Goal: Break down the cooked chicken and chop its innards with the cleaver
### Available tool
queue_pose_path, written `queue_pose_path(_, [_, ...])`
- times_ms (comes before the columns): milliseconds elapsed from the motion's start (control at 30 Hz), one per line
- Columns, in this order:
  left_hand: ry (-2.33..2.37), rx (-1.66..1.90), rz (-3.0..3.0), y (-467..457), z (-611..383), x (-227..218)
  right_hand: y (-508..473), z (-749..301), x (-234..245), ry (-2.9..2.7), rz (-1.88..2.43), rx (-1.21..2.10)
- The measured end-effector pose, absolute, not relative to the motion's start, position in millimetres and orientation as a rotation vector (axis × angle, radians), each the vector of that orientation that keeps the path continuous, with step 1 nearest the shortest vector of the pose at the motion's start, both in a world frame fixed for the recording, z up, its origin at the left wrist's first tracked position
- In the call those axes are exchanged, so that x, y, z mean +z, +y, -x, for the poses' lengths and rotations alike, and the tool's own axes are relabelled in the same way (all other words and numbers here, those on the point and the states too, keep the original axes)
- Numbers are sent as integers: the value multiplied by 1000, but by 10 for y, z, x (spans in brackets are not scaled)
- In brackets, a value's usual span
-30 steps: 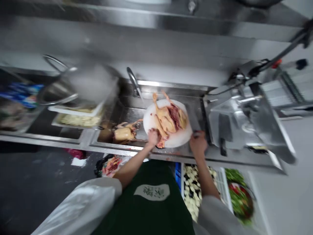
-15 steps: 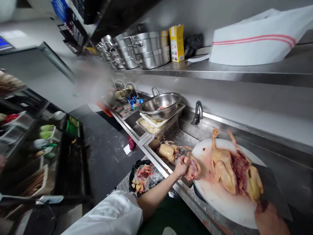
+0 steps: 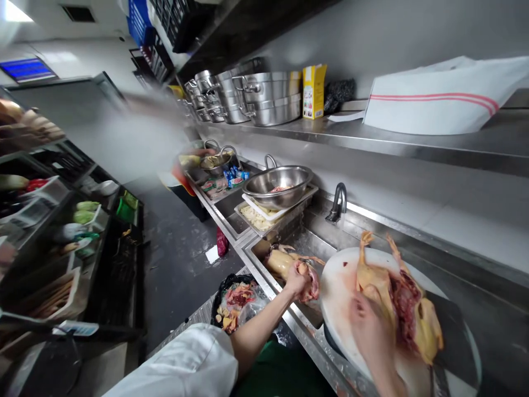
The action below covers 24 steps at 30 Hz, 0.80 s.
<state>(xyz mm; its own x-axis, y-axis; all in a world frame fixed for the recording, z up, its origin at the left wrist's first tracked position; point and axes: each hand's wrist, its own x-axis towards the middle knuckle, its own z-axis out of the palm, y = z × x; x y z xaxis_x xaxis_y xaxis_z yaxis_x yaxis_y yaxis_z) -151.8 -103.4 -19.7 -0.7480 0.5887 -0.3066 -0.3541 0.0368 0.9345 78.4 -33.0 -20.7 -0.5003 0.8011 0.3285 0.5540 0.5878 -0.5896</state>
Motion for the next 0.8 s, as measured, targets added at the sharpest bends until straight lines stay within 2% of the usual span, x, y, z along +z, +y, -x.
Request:
queue_pose_path(67, [1682, 1768, -337, -997, 1476, -173, -513, -166, -47, -2336, 932, 699])
queue_pose_path(167, [1604, 1765, -404, -983, 1507, -152, -661, 374, 44, -2440, 954, 652])
queue_pose_path(267, [1463, 1778, -388, -1032, 1633, -121, -674, 559, 52, -2534, 1064, 631])
queue_pose_path(467, [1291, 1727, -460, -1194, 1874, -123, -574, 878, 90, -2763, 1287, 802])
queue_pose_path(800, [1471, 1724, -439, -1236, 2121, -201, -564, 1360, 167, -2910, 1301, 736])
